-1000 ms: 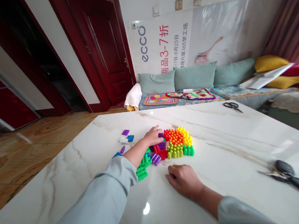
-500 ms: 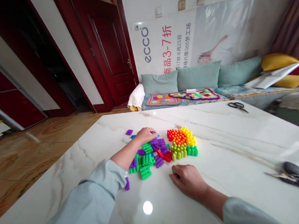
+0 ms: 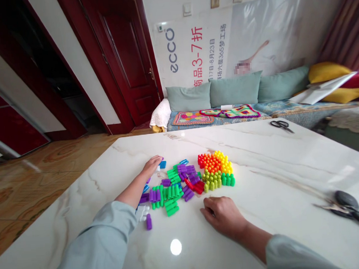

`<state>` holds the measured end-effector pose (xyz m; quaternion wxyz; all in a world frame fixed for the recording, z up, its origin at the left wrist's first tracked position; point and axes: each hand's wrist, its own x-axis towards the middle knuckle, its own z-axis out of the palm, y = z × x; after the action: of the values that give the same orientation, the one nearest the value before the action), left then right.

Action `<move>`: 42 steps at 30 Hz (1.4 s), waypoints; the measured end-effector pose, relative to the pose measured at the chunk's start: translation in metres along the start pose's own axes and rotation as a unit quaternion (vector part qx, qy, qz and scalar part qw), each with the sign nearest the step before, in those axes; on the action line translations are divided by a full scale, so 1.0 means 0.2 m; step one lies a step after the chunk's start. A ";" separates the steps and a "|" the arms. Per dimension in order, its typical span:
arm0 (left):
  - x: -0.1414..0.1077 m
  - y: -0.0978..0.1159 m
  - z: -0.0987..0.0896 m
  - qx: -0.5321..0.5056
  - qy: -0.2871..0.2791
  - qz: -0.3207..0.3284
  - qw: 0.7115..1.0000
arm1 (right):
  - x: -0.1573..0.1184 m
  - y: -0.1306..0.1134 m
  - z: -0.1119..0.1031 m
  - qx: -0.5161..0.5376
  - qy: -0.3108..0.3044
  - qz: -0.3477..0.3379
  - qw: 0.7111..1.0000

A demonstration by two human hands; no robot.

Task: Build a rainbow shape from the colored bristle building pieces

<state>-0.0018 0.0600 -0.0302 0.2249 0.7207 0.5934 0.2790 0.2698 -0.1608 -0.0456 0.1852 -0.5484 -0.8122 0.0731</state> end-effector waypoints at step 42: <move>-1.21 0.40 0.25 0.074 -0.146 0.155 0.974 | 0.06 -0.30 0.06 0.227 0.186 0.107 0.950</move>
<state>0.0560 -0.1920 -0.0471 0.2092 0.8517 0.4541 0.1573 0.2099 -0.1715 -0.0355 0.4432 -0.5797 -0.6618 0.1716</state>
